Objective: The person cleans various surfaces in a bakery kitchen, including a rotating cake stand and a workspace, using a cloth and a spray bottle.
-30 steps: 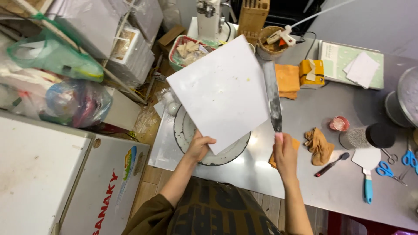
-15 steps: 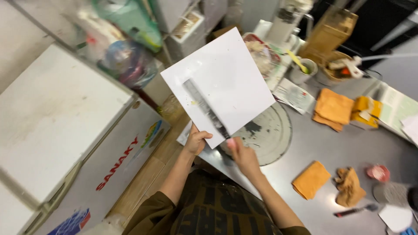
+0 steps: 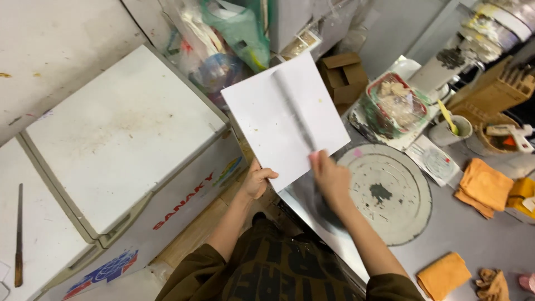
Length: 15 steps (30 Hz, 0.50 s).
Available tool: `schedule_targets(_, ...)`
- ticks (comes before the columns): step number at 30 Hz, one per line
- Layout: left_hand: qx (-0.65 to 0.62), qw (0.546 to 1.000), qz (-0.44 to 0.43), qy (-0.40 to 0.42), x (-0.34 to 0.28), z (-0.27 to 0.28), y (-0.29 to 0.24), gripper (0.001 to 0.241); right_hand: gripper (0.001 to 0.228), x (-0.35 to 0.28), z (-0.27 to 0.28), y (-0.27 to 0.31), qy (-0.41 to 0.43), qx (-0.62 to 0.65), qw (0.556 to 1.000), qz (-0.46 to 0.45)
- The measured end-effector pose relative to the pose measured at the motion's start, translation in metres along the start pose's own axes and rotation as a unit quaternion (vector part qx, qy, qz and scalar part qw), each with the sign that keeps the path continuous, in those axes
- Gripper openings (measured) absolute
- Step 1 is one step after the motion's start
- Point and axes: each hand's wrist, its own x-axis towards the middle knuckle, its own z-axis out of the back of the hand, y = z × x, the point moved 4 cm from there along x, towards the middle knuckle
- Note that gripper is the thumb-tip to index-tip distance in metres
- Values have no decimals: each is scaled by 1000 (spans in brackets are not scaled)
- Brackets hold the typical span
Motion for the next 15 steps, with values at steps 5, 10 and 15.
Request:
schedule_targets(5, 2, 1000, -3, -1, 18, 49, -14, 96, 31, -1, -38, 47, -4, 15, 992, 122)
schedule_targets(10, 12, 1000, -16, -19, 22, 80, -34, 106, 33, 48, -41, -6, -28, -31, 999, -26)
schedule_targets(15, -2, 1000, 1, -31, 27, 85, -48, 109, 34, 53, -65, 9, -36, -38, 998, -34)
